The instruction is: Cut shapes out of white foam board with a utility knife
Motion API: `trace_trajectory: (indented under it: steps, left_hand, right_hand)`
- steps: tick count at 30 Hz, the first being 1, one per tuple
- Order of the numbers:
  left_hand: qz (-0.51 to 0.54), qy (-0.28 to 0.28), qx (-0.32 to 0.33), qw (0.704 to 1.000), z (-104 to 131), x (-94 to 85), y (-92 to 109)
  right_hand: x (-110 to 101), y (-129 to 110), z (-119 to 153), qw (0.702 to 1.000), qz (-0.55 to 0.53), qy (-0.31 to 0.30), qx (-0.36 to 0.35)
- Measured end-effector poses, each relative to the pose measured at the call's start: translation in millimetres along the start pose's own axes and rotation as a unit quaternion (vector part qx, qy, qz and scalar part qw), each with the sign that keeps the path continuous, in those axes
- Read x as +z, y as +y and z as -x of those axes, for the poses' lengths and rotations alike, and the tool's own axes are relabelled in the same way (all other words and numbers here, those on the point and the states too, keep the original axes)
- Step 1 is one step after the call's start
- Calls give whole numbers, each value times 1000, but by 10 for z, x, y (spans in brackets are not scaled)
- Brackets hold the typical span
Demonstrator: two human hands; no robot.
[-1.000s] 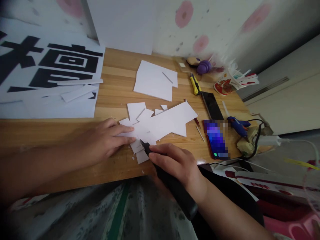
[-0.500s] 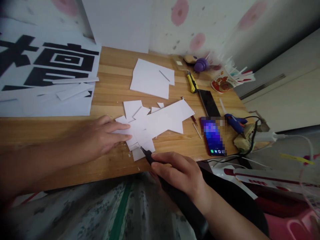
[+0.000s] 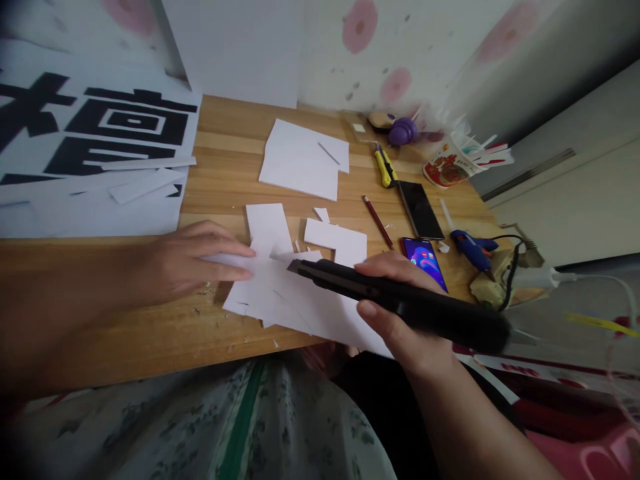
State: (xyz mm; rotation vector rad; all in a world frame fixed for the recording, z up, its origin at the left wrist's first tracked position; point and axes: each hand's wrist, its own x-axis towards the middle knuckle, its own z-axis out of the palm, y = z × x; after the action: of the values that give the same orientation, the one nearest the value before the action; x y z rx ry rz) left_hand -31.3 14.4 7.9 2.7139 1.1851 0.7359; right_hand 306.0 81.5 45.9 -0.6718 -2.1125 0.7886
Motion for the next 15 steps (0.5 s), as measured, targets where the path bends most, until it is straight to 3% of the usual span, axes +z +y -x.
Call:
trace_trajectory:
  steps: [6,11,15]
  left_hand:
    - [-65,-11,-26,997,30,85,-46]
    - [-17,-41,-2,999,22,4,110]
    - [3,-63,2,998,22,38,118]
  right_hand:
    - [222,-117,-263,990,10,-122,-64]
    - [362,-122,-323,983,14,-148,-109]
    - [384,-115,-355,978,26,-170,-114]
